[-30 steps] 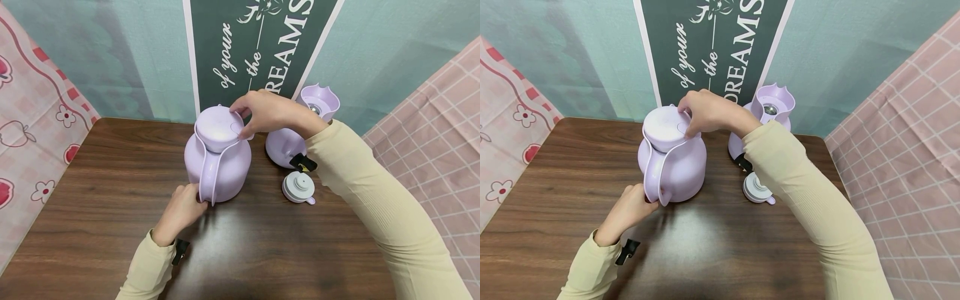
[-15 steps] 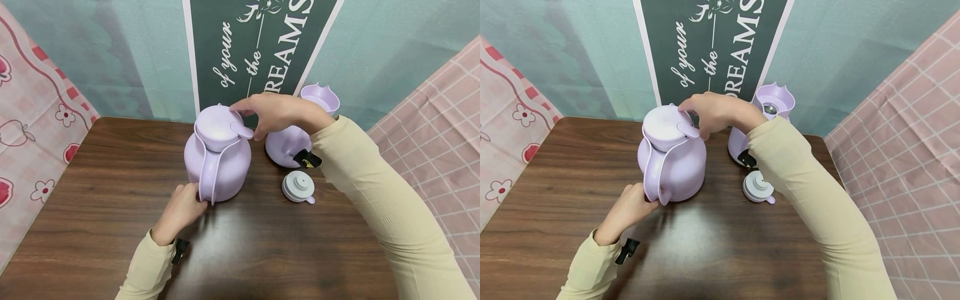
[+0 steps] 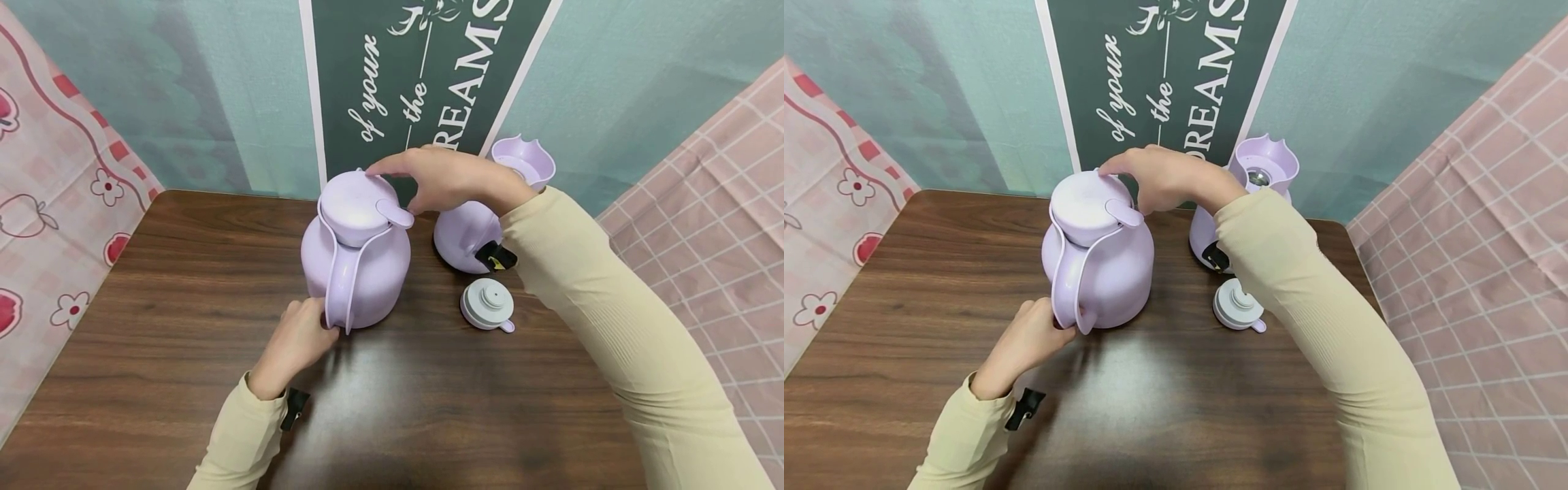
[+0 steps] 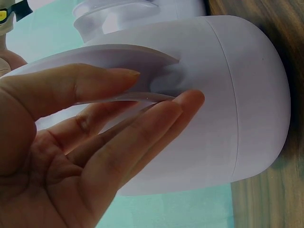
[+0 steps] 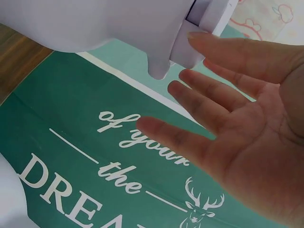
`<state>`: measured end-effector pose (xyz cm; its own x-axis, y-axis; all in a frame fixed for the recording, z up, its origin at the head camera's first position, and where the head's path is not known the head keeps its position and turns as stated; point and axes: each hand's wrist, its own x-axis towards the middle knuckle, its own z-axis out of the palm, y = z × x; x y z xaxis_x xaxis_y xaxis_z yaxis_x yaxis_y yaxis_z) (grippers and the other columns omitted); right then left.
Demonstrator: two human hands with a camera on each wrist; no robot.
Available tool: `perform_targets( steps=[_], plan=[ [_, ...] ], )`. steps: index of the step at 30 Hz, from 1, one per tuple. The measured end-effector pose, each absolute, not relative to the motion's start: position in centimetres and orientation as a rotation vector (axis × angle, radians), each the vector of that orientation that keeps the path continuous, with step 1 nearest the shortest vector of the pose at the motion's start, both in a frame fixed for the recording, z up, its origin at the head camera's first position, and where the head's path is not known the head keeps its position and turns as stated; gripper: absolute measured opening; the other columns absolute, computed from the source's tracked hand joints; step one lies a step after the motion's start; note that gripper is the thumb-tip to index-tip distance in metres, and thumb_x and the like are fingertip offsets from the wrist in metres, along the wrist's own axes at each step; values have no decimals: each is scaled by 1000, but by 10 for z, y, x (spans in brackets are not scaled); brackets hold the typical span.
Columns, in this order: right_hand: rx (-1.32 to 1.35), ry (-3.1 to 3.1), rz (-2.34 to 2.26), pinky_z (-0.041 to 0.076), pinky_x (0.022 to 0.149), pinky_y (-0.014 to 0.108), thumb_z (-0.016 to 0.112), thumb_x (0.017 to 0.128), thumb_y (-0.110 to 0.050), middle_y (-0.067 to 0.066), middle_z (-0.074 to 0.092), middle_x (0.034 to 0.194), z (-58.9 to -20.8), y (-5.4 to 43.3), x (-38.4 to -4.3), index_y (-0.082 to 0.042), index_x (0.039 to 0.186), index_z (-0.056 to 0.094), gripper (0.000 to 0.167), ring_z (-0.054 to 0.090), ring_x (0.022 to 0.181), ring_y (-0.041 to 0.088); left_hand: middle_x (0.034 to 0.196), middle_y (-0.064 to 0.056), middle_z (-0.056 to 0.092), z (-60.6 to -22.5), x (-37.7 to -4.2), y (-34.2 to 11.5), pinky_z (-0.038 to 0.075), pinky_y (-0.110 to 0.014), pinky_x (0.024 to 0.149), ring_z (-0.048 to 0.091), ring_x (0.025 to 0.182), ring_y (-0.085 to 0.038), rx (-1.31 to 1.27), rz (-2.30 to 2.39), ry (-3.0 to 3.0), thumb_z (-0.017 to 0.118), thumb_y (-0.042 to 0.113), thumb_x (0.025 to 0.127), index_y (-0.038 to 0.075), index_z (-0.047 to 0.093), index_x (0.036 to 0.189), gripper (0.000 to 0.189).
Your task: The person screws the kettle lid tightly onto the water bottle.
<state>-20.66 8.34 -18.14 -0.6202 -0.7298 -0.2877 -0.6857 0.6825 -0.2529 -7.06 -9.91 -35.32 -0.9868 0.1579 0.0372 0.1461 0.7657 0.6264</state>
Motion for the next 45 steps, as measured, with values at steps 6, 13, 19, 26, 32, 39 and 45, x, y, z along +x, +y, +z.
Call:
perform_targets(
  steps=[6,13,19,26,32,39,45],
  plan=[
    [-1142,2512,-194,30,97,39,64,75,-4,7,44,136,-183,82,-206,-9,137,39,67,45,115,23,56,-1,47,-353,-71,-99,38,-34,49,42,54,-20,252,1037,2935,65,0,65,9,53,62,15],
    [-1174,2513,-197,28,99,38,68,76,-8,9,47,134,-184,82,-205,-7,135,43,63,45,117,23,57,-2,49,-352,-70,-99,38,-36,50,44,54,-22,254,1034,2936,65,1,66,9,53,63,14],
    [-1170,2528,-240,22,100,42,72,76,-13,7,53,127,-184,83,-204,-6,130,49,59,50,114,21,56,-2,48,-353,-70,-99,39,-35,50,43,54,-21,244,1041,2930,65,0,65,9,53,63,15],
    [-1119,2554,-313,30,96,37,72,76,-10,8,57,121,-183,85,-201,-5,123,54,51,55,108,20,56,-2,48,-352,-69,-100,38,-35,50,43,54,-21,257,1051,2937,65,-1,65,8,53,62,15],
    [-1095,2559,-399,44,84,34,71,76,-6,10,61,114,-184,87,-200,-2,118,58,45,58,103,21,56,-1,48,-351,-68,-100,39,-38,51,45,54,-22,259,1050,2945,65,0,65,9,53,62,15],
    [-1096,2569,-350,36,92,35,72,74,-7,8,59,116,-184,86,-200,-4,122,56,50,55,106,21,56,-2,50,-352,-68,-100,40,-38,52,46,54,-22,255,1045,2947,65,0,65,9,54,62,14],
    [-1076,2568,-247,27,100,38,71,76,-12,14,51,128,-185,82,-202,-2,133,42,65,46,119,24,57,-2,50,-352,-69,-100,40,-38,52,46,54,-22,268,1048,2948,65,0,65,9,54,63,14]
  ],
)
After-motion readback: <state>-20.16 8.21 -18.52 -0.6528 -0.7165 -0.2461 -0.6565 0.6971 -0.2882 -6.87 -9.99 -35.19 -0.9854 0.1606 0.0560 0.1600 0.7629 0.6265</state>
